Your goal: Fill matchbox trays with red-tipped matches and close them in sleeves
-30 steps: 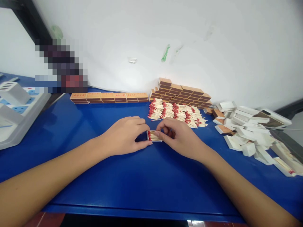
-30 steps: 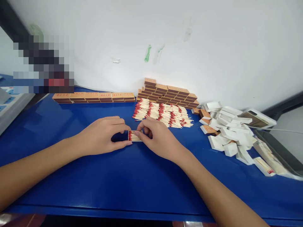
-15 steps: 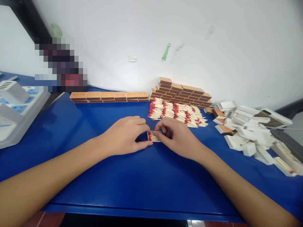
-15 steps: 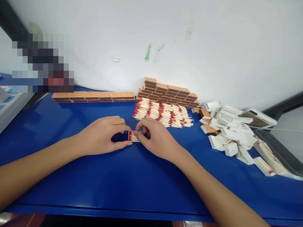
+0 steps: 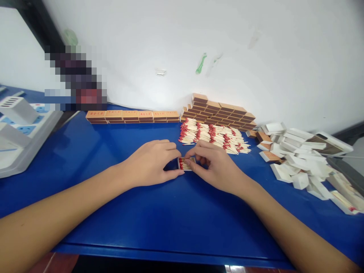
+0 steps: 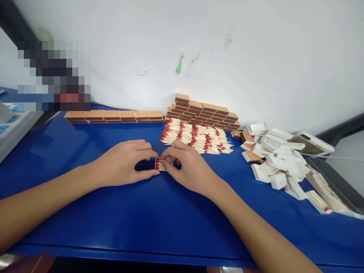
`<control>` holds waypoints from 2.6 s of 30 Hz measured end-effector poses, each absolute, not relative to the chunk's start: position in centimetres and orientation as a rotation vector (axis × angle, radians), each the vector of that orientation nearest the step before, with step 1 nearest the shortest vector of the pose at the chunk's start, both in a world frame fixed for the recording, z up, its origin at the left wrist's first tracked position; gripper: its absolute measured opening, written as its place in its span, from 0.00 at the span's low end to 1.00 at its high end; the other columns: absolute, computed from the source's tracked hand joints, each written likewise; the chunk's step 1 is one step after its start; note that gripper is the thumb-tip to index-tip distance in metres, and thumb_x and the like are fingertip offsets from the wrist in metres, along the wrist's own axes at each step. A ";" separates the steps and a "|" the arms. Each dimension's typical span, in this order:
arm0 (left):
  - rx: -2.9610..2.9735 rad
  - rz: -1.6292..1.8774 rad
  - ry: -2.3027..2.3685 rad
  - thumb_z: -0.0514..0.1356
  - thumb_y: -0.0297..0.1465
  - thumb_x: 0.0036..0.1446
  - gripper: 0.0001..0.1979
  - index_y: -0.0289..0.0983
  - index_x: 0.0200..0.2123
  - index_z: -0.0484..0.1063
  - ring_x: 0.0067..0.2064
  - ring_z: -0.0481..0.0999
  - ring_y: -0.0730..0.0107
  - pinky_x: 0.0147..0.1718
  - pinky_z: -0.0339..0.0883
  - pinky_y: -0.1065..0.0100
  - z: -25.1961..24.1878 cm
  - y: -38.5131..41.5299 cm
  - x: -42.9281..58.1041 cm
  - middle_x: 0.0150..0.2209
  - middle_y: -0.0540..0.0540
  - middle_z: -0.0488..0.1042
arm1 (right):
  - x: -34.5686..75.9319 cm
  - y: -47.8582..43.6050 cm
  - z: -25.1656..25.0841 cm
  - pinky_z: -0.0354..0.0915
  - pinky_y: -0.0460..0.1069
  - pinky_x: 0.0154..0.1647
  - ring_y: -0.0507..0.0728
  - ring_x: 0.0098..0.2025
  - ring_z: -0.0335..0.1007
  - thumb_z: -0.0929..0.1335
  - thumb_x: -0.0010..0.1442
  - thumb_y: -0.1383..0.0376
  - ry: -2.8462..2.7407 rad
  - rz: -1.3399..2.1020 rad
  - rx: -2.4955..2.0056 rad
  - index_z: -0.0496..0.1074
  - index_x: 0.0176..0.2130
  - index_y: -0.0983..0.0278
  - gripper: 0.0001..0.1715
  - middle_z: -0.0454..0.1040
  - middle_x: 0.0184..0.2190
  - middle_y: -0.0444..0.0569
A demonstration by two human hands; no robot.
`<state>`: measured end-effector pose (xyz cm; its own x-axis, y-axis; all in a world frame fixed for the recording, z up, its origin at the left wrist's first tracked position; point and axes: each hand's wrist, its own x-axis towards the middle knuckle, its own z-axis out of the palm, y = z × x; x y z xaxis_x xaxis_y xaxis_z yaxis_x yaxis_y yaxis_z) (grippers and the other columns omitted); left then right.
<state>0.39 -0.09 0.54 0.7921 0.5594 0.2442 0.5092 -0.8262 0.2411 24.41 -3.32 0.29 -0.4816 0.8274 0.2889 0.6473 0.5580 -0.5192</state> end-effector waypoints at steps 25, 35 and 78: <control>2.807 0.488 0.842 0.66 0.41 0.68 0.13 0.36 0.45 0.81 0.40 0.76 0.62 0.40 0.66 0.63 0.4 -0.1 0.4 0.38 0.47 0.77 | 25.3 -3.4 0.4 0.63 0.51 0.32 0.53 0.33 0.67 0.68 0.66 0.73 -2.350 0.295 -0.988 0.83 0.47 0.64 0.14 0.68 0.35 0.47; 2.810 0.494 0.841 0.66 0.41 0.68 0.13 0.37 0.43 0.81 0.40 0.76 0.62 0.39 0.66 0.62 0.4 -0.2 0.4 0.37 0.47 0.77 | 25.1 -3.9 0.8 0.65 0.50 0.33 0.54 0.33 0.68 0.68 0.65 0.72 -2.386 0.323 -1.005 0.82 0.43 0.64 0.12 0.70 0.35 0.48; 2.725 0.934 1.030 0.65 0.41 0.69 0.13 0.38 0.47 0.81 0.42 0.80 0.61 0.44 0.75 0.60 0.4 0.7 -0.5 0.39 0.45 0.82 | 33.2 2.2 4.0 0.51 0.43 0.13 0.48 0.20 0.59 0.78 0.57 0.54 -0.928 0.591 -1.228 0.71 0.27 0.61 0.19 0.68 0.23 0.42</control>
